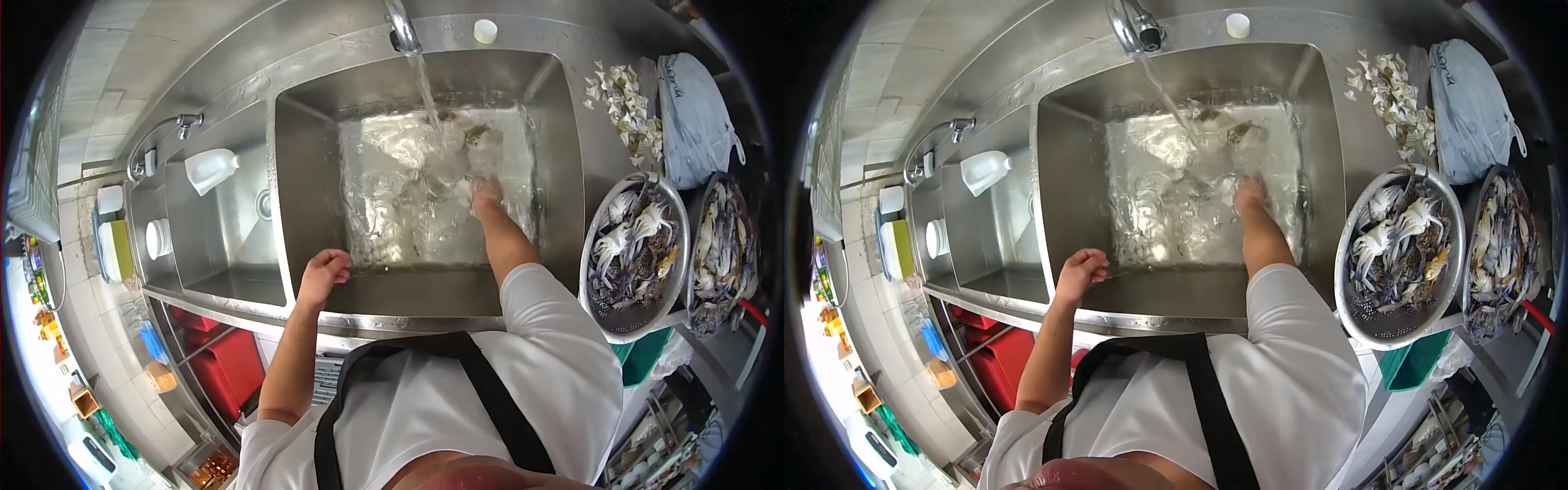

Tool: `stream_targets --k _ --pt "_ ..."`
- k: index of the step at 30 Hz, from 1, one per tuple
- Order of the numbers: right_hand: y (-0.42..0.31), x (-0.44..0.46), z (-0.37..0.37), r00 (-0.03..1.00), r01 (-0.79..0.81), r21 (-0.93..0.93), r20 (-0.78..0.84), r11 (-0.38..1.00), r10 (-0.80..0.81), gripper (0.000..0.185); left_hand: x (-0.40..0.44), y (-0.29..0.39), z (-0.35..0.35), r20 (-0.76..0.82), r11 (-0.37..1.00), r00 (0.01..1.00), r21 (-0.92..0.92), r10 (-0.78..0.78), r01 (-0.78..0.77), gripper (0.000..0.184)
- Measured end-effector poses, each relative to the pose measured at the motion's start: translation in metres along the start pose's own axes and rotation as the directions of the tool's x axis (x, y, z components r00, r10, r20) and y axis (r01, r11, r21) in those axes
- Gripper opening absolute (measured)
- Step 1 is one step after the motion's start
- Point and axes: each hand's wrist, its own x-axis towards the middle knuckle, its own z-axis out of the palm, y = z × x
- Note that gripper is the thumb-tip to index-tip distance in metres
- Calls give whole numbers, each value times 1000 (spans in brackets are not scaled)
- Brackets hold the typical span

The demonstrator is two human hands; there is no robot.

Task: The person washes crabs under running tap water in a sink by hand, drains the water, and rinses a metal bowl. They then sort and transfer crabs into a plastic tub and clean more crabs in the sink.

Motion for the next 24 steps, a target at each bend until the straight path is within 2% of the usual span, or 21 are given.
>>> stream_targets --k 3,5,6,7,8,9,10,11,12,13,14,15,16,17,18,19,24 --pt "-4 -19 -14 998 39 -4 40 999 -39 34 1 -1 8 12 1000 1000 1 21 -21 15" --pt "-29 -44 -79 978 -65 20 198 998 60 45 1 4 19 42 999 998 -19 37 -36 14" --pt "-50 -62 -114 945 -282 195 226 939 237 42 3 5 25 69 998 996 -28 56 -54 14" --pt "-52 -64 -110 944 -290 187 219 939 248 42 5 5 30 99 997 992 -40 74 -70 13" --pt "-52 -63 -109 914 -319 328 356 889 197 35 12 0 36 127 996 989 -47 80 -74 17" --pt "-49 -62 -111 871 -360 448 476 818 123 30 19 11 45 161 991 980 35 118 -126 19" --pt "-43 -83 -128 775 -518 645 632 562 -12 24 14 10 58 213 983 968 95 133 -156 20" --pt "-51 -91 -144 736 -576 736 656 356 -166 21 14 13 68 219 969 958 125 183 -214 23" --pt "-60 -99 -161 678 -659 739 664 138 -316 19 15 14 77 232 981 955 13 186 -194 21" --pt "-70 -115 -179 671 -655 754 613 54 -417 20 10 22 83 279 972 933 -13 228 -233 21" --pt "-82 -132 -202 676 -653 755 617 60 -402 20 6 27 90 273 965 927 -19 256 -261 22" --pt "-95 -146 -228 722 -612 789 532 -51 -442 24 3 33 97 285 963 921 -30 266 -269 22" --pt "-105 -164 -246 764 -568 806 441 -167 -470 28 -3 36 102 269 939 906 15 327 -344 22" --pt "-113 -178 -260 774 -559 812 438 -168 -458 28 -7 38 105 257 906 884 63 390 -418 22" --pt "-119 -192 -272 793 -527 826 393 -199 -465 31 -11 39 108 246 885 862 30 444 -464 25" --pt "-122 -204 -279 812 -493 839 347 -232 -470 35 -16 39 109 264 882 854 26 448 -471 25" --pt "-132 -252 -306 871 -395 881 268 -262 -412 33 -44 45 113 317 825 781 -9 538 -565 28"
